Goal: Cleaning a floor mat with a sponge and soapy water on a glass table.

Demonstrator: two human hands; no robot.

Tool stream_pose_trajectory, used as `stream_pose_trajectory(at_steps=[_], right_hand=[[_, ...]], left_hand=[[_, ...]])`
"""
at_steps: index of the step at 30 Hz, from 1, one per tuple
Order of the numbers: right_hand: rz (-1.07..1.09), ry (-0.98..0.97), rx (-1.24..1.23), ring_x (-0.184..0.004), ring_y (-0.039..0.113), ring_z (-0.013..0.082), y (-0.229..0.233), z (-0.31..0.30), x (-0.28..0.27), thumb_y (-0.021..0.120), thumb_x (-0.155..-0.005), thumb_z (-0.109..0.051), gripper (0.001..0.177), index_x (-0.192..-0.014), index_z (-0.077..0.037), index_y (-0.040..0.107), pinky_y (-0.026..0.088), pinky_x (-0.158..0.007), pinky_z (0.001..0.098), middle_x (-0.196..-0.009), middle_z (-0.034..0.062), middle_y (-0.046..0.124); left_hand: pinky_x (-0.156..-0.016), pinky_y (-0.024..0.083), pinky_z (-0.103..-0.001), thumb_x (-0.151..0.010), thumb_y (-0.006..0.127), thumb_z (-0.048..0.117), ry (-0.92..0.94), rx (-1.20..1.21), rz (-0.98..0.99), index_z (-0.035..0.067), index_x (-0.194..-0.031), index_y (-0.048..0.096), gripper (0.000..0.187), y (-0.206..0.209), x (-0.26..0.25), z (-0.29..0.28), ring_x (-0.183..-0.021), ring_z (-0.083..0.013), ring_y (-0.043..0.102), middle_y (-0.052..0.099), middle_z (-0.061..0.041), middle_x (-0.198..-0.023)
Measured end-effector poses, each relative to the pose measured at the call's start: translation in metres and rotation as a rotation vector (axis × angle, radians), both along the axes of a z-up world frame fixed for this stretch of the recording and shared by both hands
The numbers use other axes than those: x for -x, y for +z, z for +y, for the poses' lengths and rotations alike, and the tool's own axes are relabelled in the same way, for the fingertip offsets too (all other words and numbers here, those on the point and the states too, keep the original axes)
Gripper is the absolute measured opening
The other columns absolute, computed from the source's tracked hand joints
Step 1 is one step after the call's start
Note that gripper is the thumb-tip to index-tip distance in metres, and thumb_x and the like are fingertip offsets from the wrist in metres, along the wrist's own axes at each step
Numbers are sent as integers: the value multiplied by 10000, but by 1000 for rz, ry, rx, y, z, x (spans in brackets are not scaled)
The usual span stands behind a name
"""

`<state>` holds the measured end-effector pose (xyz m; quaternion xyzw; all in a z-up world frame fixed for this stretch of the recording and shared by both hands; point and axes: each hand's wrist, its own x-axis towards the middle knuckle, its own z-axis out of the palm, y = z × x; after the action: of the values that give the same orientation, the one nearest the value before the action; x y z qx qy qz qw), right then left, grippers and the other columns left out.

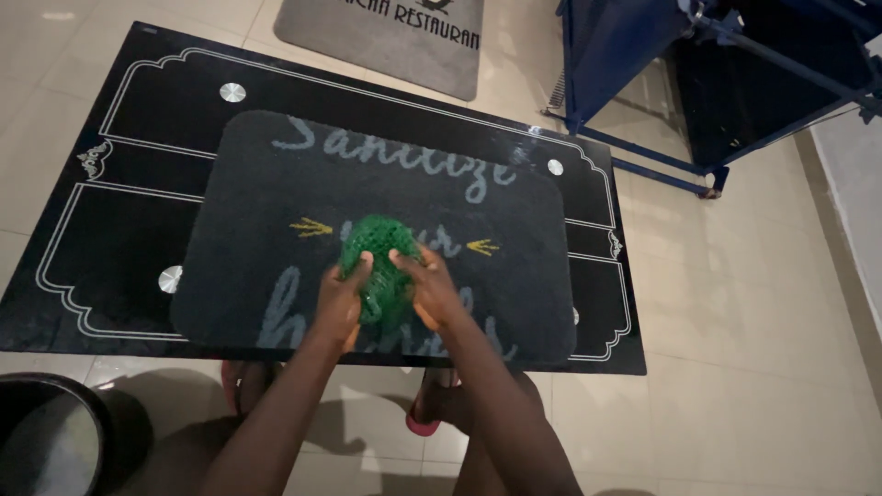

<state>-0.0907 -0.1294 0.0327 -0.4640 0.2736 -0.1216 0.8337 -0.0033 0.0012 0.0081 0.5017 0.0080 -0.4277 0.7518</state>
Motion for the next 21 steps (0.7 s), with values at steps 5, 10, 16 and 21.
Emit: stream_pose_trajectory(at_steps=[5,10,16,21], right_hand=[[97,-69,301,-1021,706,236,7,1,-5,772,-871,-232,477,-1289,-61,619,601,-881,433,-1136,107,711],[131,81,-4,-1110,686,277,-9,-9,4,700,-881,-347,553,-1365,-117,564,594,-875,438,-1240,128,687],[393,-83,32,-1204,638,373,-41,-26,0,780,-833,-314,687,-1414,-49,526,522,-972,557,-1319,221,645],[-23,-406,-193,-1181,645,337,-33,-37,-5,720,-931,-311,578,-1394,-7,556,477,-976,484,-1313,210,646]], left_hand=[[-813,611,-423,-930,715,372,99,139,8,58,-1209,675,422,16,-4,8,-921,-227,729,733,-102,-1065],[-835,619,-401,-886,741,288,21,324,90,61,-1192,677,386,31,-11,13,-948,-219,752,748,-90,-1075],[-764,610,-381,-902,770,221,-111,-412,-637,73,-1152,691,301,35,-16,21,-848,-204,747,756,-116,-1012],[-697,561,-376,-959,719,268,-18,-243,-517,38,-1148,698,298,1,-9,13,-805,-194,679,718,-93,-1005]])
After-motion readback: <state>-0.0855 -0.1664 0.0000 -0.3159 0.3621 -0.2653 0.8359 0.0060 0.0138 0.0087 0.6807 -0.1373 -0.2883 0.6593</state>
